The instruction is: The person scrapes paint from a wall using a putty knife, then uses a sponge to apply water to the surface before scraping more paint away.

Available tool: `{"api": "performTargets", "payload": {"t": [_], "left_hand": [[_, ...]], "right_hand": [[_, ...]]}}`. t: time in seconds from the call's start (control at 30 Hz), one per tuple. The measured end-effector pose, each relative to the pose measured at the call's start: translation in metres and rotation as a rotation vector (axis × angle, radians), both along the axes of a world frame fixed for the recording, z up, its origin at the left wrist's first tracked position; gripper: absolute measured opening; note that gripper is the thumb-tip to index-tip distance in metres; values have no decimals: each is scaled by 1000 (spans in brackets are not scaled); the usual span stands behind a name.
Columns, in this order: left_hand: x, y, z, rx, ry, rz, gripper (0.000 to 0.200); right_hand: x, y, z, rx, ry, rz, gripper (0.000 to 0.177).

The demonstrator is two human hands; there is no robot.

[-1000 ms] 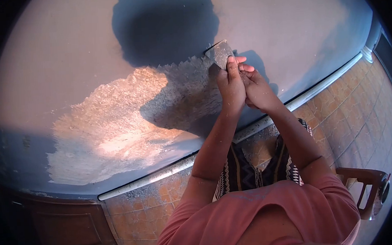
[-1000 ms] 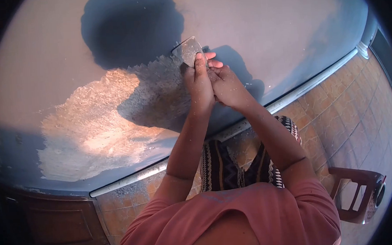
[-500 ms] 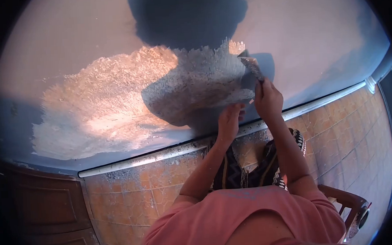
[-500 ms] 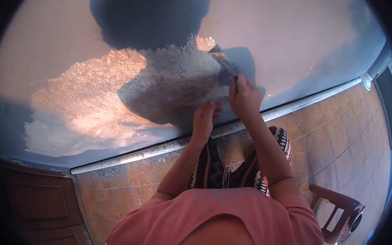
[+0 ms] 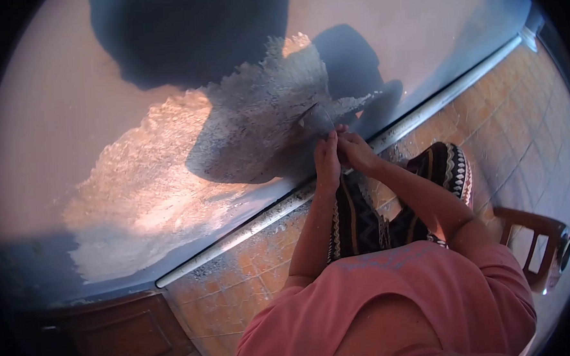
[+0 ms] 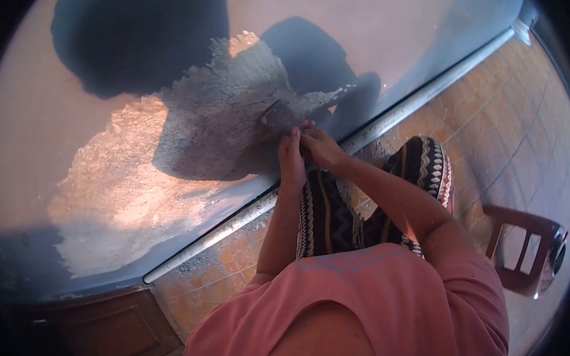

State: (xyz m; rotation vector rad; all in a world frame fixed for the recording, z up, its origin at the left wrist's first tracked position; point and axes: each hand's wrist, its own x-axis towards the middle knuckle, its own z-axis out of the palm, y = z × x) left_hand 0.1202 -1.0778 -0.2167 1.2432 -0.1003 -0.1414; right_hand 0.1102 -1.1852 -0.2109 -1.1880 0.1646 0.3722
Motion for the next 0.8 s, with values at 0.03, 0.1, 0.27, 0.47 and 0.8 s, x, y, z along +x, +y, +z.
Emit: {"api": "performTargets", "payload": {"t": [0.03, 0.1, 0.27, 0.47, 0.8], "left_hand": [[3, 3, -9, 51, 27, -55, 41], [12, -2, -20, 36, 36, -102, 42], [26, -26, -14, -191, 81, -91, 42], [23, -27, -43, -43, 53, 64, 44], [20, -35, -14, 262, -149, 167, 50]], "right_hand": [[-1, 2, -10, 26, -4, -12, 42], [3, 0, -20, -81, -80, -74, 44], [16, -3, -23, -347, -318, -221, 46], [15, 2, -50, -537, -459, -274, 45], [20, -10, -23, -379, -502, -211, 43]]}}
